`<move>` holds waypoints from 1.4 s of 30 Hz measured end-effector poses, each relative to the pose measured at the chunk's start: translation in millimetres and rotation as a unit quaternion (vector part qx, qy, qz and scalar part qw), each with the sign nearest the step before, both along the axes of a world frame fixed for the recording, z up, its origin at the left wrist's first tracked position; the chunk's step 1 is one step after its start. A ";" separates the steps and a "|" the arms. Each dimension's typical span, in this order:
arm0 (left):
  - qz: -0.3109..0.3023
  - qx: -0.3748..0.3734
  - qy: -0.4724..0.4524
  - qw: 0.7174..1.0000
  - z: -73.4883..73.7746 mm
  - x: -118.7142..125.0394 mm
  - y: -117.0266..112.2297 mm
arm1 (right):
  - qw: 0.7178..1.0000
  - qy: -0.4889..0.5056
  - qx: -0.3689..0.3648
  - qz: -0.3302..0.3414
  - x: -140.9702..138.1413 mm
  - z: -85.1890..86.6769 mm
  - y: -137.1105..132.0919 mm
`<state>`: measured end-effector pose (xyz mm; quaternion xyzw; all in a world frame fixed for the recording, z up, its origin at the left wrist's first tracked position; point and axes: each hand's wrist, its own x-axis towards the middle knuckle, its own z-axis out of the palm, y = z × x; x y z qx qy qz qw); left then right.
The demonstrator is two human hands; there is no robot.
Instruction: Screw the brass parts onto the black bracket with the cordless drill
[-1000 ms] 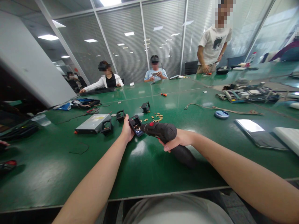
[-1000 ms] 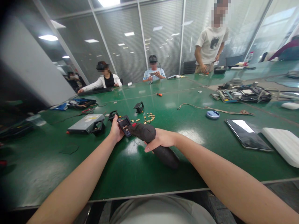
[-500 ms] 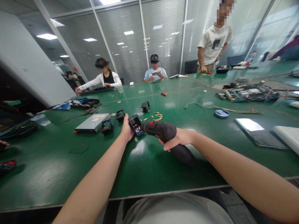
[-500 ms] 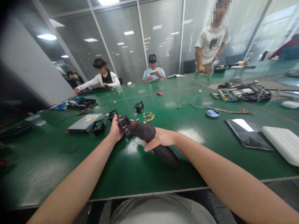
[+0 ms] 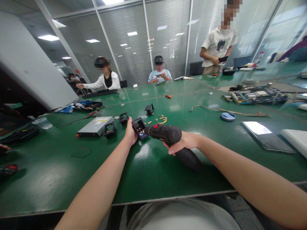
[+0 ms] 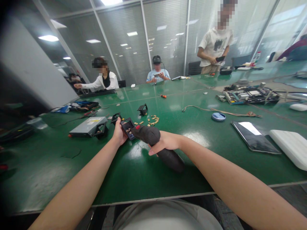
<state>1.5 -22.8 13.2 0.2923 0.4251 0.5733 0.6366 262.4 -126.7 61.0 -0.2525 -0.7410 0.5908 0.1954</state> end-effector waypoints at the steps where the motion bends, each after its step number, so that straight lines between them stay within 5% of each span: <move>1: -0.003 0.003 0.002 1.000 -0.4 -0.1 0.2 | 1.000 -0.002 -0.001 0.002 0.0 0.3 0.1; 42: 0.002 -0.013 0.006 1.000 -0.1 -1.2 1.5 | 1.000 -0.002 0.002 0.014 0.1 -1.1 2.2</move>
